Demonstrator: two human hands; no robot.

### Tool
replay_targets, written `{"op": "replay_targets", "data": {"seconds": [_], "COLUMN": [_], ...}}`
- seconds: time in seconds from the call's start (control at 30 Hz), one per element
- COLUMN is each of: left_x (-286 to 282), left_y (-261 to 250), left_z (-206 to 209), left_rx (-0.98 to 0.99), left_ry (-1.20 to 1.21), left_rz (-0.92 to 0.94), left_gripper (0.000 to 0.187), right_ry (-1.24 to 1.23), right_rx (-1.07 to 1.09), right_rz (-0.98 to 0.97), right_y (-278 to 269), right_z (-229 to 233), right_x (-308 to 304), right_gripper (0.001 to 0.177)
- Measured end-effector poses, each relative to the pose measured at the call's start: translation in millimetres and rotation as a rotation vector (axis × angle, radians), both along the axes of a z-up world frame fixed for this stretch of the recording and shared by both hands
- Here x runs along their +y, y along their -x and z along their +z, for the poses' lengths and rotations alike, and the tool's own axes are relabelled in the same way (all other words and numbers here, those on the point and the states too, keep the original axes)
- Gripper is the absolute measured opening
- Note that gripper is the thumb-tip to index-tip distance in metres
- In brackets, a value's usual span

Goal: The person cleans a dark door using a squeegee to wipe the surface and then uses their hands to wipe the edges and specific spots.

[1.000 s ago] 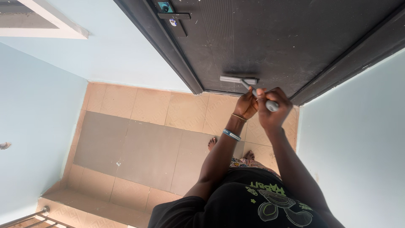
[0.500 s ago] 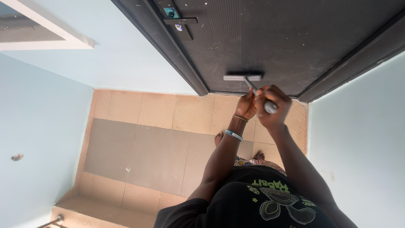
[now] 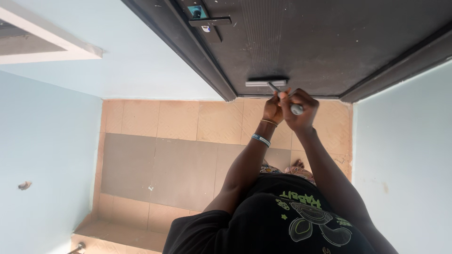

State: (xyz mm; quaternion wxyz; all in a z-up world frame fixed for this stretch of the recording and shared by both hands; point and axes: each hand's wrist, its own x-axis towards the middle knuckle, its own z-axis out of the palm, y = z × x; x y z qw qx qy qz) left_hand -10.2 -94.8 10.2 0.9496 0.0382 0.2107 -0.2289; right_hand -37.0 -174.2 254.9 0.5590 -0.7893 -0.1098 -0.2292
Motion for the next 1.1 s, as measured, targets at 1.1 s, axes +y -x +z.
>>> {"op": "replay_targets", "data": {"seconds": [1.1], "left_x": [112], "left_y": [-24], "left_z": [-59], "left_rx": [-0.009], "left_ry": [-0.214], "left_rz": [-0.354], "left_gripper": [0.051], "right_ry": [0.234], "right_rx": [0.253], "right_rz": [-0.221], "right_y": [8], "right_z": [-73], "right_x": [72], "right_gripper": [0.014]}}
